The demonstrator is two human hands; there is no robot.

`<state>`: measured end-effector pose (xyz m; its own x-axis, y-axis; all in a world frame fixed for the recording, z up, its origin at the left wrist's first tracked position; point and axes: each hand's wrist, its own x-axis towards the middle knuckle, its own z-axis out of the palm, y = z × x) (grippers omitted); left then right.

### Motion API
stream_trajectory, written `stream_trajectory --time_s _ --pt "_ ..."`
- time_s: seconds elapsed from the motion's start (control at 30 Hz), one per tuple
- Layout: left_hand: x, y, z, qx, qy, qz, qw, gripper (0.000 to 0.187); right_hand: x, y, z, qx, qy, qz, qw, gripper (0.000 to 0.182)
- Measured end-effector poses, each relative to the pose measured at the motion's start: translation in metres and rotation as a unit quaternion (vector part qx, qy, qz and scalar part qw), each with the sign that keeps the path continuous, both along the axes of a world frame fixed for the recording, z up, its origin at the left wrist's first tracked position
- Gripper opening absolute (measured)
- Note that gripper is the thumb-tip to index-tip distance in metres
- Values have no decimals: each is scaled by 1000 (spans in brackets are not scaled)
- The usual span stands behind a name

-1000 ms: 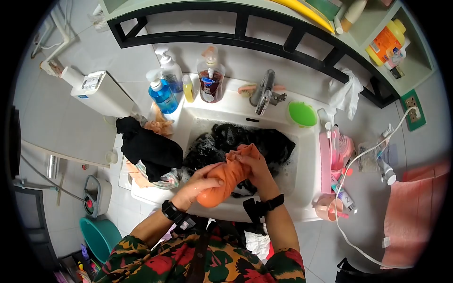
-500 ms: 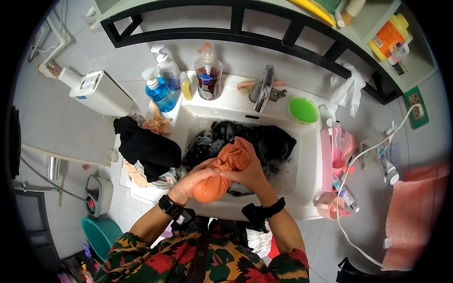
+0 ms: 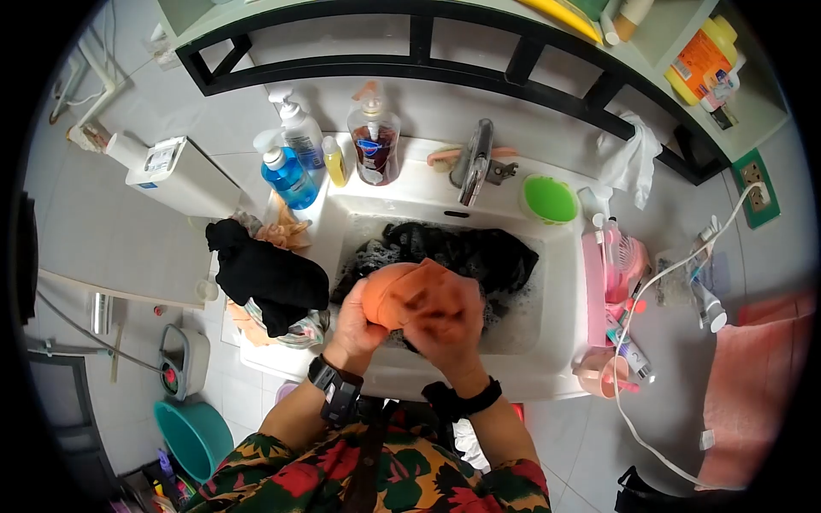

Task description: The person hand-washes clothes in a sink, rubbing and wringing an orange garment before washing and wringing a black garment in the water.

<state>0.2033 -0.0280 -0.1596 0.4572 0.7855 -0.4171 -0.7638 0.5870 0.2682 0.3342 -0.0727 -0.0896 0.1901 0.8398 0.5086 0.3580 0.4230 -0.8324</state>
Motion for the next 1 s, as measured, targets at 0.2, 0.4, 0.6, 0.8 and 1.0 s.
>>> stream_trajectory --time_s 0.2,0.4,0.6,0.8,1.0 --pt "2 -7 62 176 245 139 943 19 3 6 -23 -117 517 -61 846 43" --pt "1 -16 84 577 477 78 658 21 8 12 -36 -235 640 49 730 25" --pt "-2 -20 82 769 424 61 475 16 23 32 -43 -335 594 148 716 16" --pt "-10 -27 58 878 357 -3 321 11 26 44 -28 -395 407 222 793 39" --pt "0 -30 29 923 333 -58 185 12 17 47 -35 -364 349 203 839 31"
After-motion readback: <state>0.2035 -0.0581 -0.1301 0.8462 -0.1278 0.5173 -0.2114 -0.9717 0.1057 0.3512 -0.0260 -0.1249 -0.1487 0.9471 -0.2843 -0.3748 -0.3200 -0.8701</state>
